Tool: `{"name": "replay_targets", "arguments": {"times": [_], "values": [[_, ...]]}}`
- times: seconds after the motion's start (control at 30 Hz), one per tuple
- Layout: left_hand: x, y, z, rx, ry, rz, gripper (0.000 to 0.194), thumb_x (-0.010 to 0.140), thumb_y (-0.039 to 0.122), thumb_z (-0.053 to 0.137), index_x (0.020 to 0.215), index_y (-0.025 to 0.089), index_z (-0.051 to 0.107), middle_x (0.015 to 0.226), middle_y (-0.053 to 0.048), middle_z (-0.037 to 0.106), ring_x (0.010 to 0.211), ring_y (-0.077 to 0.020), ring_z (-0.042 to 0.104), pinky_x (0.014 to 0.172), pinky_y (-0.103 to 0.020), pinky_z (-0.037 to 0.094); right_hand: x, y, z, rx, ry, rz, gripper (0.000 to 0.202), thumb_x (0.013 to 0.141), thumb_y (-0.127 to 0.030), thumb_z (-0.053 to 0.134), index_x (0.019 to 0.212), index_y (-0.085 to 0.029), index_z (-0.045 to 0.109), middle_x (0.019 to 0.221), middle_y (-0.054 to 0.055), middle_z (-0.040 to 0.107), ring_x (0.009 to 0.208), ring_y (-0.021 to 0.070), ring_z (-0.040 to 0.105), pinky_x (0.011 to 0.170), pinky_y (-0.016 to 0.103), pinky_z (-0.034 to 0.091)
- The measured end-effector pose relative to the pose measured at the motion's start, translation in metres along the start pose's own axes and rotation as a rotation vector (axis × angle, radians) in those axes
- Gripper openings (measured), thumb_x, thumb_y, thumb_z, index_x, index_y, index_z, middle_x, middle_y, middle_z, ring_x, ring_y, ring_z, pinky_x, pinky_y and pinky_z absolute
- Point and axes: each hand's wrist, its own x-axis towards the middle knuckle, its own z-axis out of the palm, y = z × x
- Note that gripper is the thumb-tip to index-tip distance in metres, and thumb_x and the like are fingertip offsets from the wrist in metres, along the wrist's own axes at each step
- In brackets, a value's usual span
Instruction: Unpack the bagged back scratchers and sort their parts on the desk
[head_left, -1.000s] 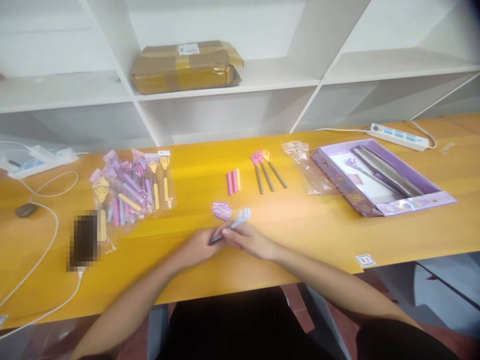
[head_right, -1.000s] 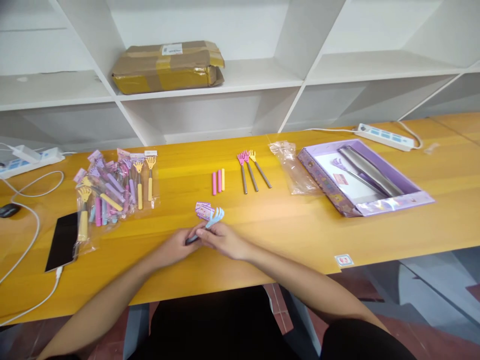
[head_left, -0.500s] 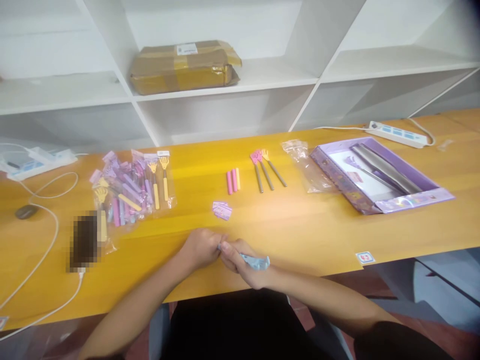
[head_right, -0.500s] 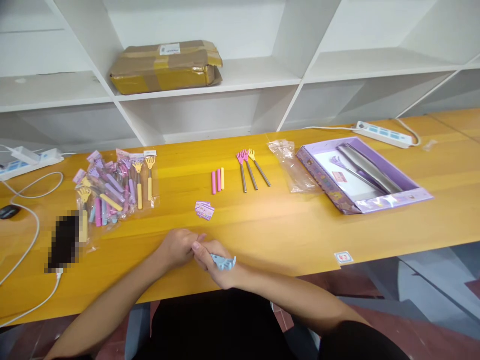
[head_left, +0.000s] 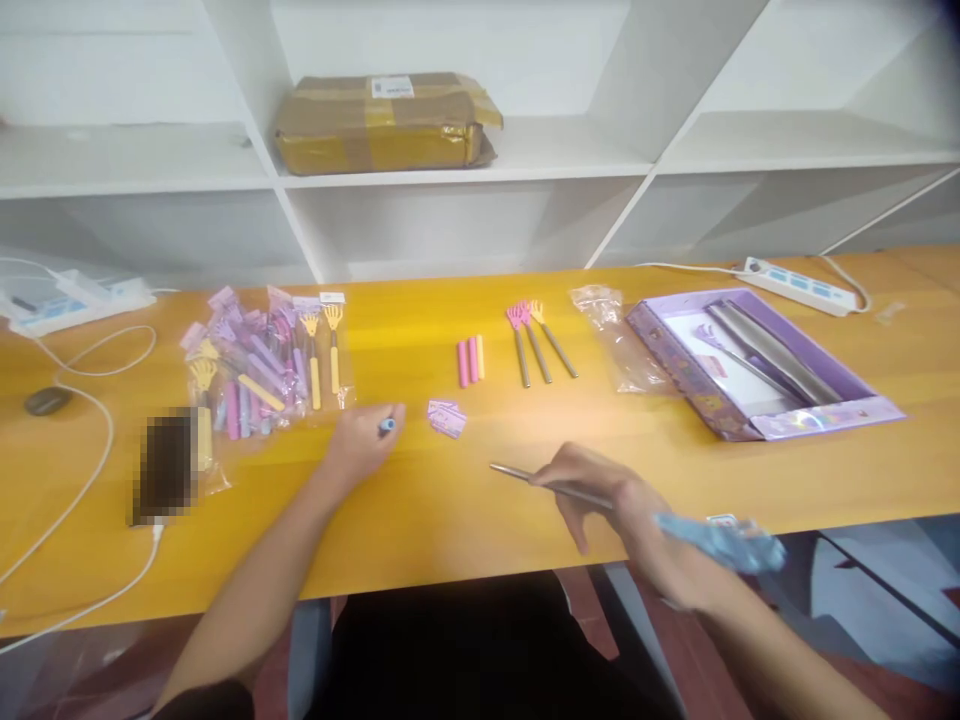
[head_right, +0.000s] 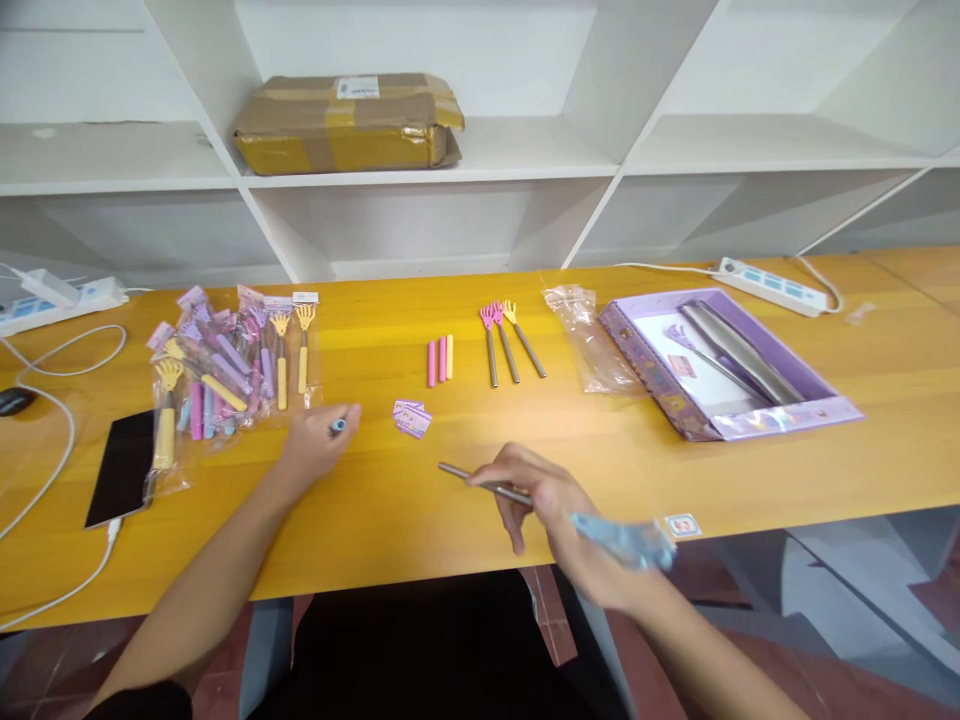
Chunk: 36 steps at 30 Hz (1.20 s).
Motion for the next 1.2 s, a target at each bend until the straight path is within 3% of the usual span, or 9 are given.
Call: {"name": "replay_targets", "arguments": {"times": [0.1, 0.23, 0.37, 0.47, 0.53, 0.77, 0.9, 1.07, 1.2], "values": [[-0.006, 0.008, 0.020, -0.012, -0.145, -0.015, 0.043, 0.103, 0.041, 0.047, 0.067, 0.023, 0.030, 0.059, 0.003, 0.037, 0.057, -0.0151, 0.037, 0.064, -0.034, 0.026, 0.037, 0.006, -0.020, -0.011, 0.109, 0.083, 0.049, 0.105, -0.066, 0.061, 0.092, -0.023, 0.080, 0.106, 0.014, 0.069, 0.099, 0.0275, 0.071, 0.084, 0.044, 0.064], [-0.008, -0.005, 0.029, -0.047, -0.176, -0.091, 0.038, 0.101, 0.039, 0.048, 0.071, 0.024, 0.031, 0.061, 0.005, 0.038, 0.058, -0.0148, 0.038, 0.063, -0.032, 0.025, 0.091, 0.027, -0.040, -0.014, 0.215, 0.094, 0.044, 0.087, -0.059, 0.088, 0.106, -0.021, 0.073, 0.104, 0.010, 0.075, 0.089, 0.0235, 0.073, 0.085, 0.043, 0.064], [-0.005, -0.014, 0.029, -0.064, -0.154, -0.105, 0.035, 0.100, 0.038, 0.050, 0.073, 0.024, 0.032, 0.062, 0.006, 0.038, 0.059, -0.0142, 0.038, 0.064, -0.031, 0.024, 0.150, 0.056, -0.052, -0.219, 0.362, 0.075, 0.040, 0.094, -0.050, 0.078, 0.115, -0.019, 0.066, 0.091, 0.007, 0.074, 0.074, 0.0205, 0.068, 0.077, 0.040, 0.058], [-0.005, -0.015, 0.028, -0.063, -0.159, -0.086, 0.034, 0.100, 0.037, 0.050, 0.074, 0.024, 0.033, 0.062, 0.006, 0.038, 0.059, -0.0142, 0.038, 0.064, -0.031, 0.024, 0.188, 0.074, -0.054, -0.581, 0.387, 0.111, 0.020, 0.103, -0.031, 0.058, 0.113, -0.018, 0.069, 0.091, 0.009, 0.075, 0.079, 0.0240, 0.068, 0.083, 0.042, 0.055], [-0.006, -0.014, 0.028, -0.066, -0.169, -0.090, 0.033, 0.100, 0.036, 0.050, 0.074, 0.024, 0.033, 0.063, 0.006, 0.039, 0.060, -0.0145, 0.039, 0.064, -0.031, 0.024, 0.205, 0.083, -0.052, -0.775, 0.390, 0.110, 0.021, 0.104, -0.025, 0.050, 0.102, -0.019, 0.071, 0.092, 0.011, 0.074, 0.088, 0.0273, 0.068, 0.088, 0.043, 0.054], [-0.006, -0.014, 0.024, -0.048, -0.220, -0.104, 0.030, 0.096, 0.029, 0.054, 0.073, 0.025, 0.035, 0.064, 0.005, 0.044, 0.061, -0.0161, 0.044, 0.064, -0.031, 0.026, 0.228, 0.118, -0.044, -0.940, 0.411, 0.108, 0.028, 0.105, -0.029, 0.051, 0.085, -0.019, 0.067, 0.099, 0.018, 0.066, 0.109, 0.0334, 0.063, 0.099, 0.046, 0.053], [-0.005, -0.010, 0.022, -0.029, -0.257, -0.119, 0.029, 0.095, 0.027, 0.055, 0.073, 0.025, 0.037, 0.065, 0.005, 0.045, 0.061, -0.0169, 0.046, 0.065, -0.031, 0.027, 0.232, 0.135, -0.042, -1.007, 0.414, 0.115, 0.021, 0.103, -0.023, 0.049, 0.099, -0.015, 0.068, 0.106, 0.020, 0.068, 0.101, 0.0318, 0.063, 0.096, 0.047, 0.054], [-0.006, -0.005, 0.020, -0.049, -0.274, -0.135, 0.028, 0.098, 0.029, 0.056, 0.075, 0.025, 0.040, 0.066, 0.004, 0.048, 0.062, -0.0175, 0.048, 0.065, -0.031, 0.029, 0.235, 0.139, -0.040, -1.078, 0.431, 0.120, 0.029, 0.100, -0.013, 0.045, 0.118, -0.007, 0.067, 0.112, 0.025, 0.068, 0.109, 0.0355, 0.063, 0.101, 0.052, 0.053], [-0.006, -0.003, 0.018, -0.145, -0.184, -0.163, 0.007, 0.101, 0.030, 0.053, 0.097, 0.024, 0.054, 0.082, 0.000, 0.060, 0.076, -0.0202, 0.059, 0.075, -0.032, 0.043, 0.229, 0.130, -0.040, -1.114, 0.430, 0.122, 0.035, 0.103, -0.015, 0.041, 0.125, -0.002, 0.065, 0.120, 0.030, 0.065, 0.115, 0.0388, 0.062, 0.103, 0.055, 0.052]]}}
